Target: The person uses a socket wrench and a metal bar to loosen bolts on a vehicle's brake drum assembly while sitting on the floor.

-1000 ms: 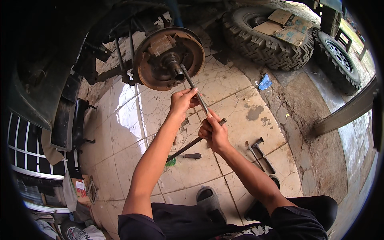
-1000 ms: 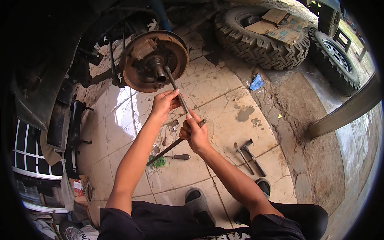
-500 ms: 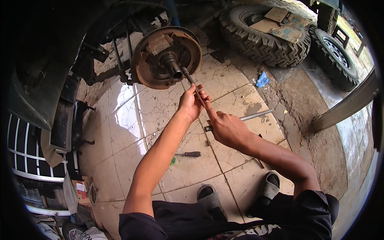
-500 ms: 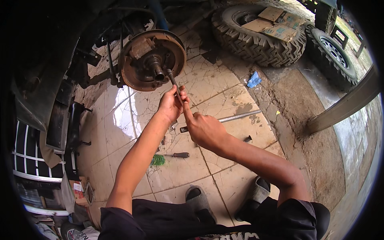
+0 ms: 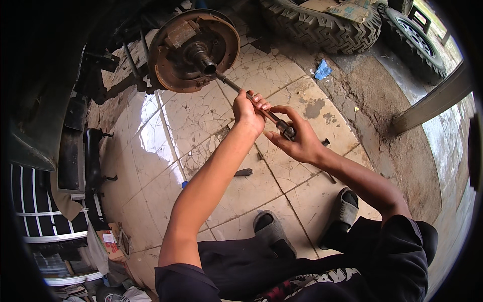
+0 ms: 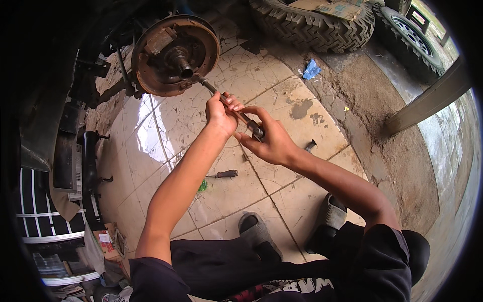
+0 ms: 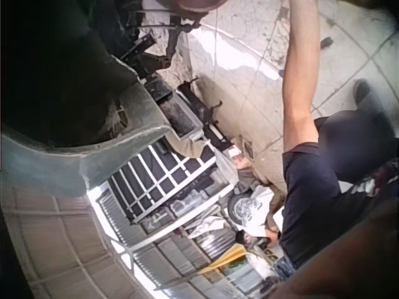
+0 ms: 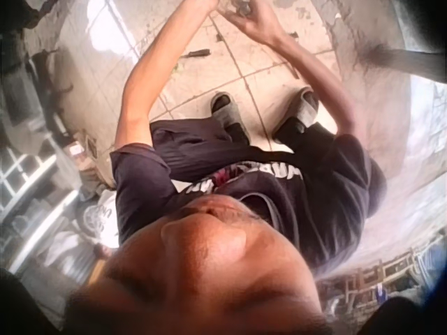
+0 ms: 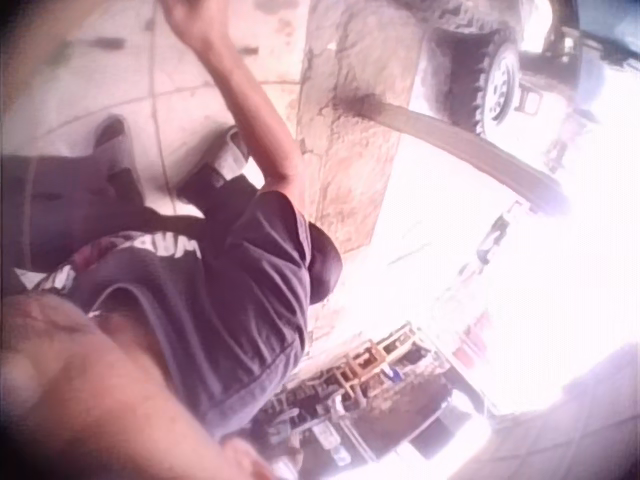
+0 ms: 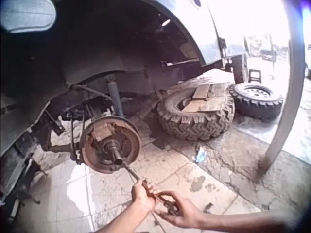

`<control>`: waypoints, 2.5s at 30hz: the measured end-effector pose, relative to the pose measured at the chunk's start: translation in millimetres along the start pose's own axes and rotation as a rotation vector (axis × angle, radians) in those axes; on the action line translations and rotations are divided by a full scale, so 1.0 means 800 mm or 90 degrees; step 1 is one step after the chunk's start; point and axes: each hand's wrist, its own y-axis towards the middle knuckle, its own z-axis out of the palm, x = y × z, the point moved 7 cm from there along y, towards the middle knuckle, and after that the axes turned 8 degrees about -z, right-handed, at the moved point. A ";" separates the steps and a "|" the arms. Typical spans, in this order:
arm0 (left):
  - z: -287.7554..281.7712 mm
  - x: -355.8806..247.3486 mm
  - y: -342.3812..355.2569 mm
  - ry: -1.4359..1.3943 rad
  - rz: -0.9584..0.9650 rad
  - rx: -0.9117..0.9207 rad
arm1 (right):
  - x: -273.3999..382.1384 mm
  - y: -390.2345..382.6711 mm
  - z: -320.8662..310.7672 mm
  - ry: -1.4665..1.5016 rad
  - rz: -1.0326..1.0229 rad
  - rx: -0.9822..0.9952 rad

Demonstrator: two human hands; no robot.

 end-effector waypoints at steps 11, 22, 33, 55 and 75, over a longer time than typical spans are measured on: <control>-0.034 0.018 0.038 0.069 0.090 -0.146 | -0.097 -0.061 0.025 0.122 0.037 -0.060; -0.026 0.013 -0.009 0.231 0.080 0.050 | -0.120 -0.057 0.029 -0.238 -0.069 0.194; -0.008 -0.023 0.021 0.144 0.081 -0.071 | -0.106 0.021 -0.020 -0.430 -0.037 0.387; -0.005 -0.073 0.036 0.306 0.037 -0.023 | -0.088 0.068 -0.024 -0.452 -0.044 0.404; -0.007 -0.019 -0.072 1.126 0.220 -0.183 | 0.028 0.038 -0.071 -0.357 -0.423 0.082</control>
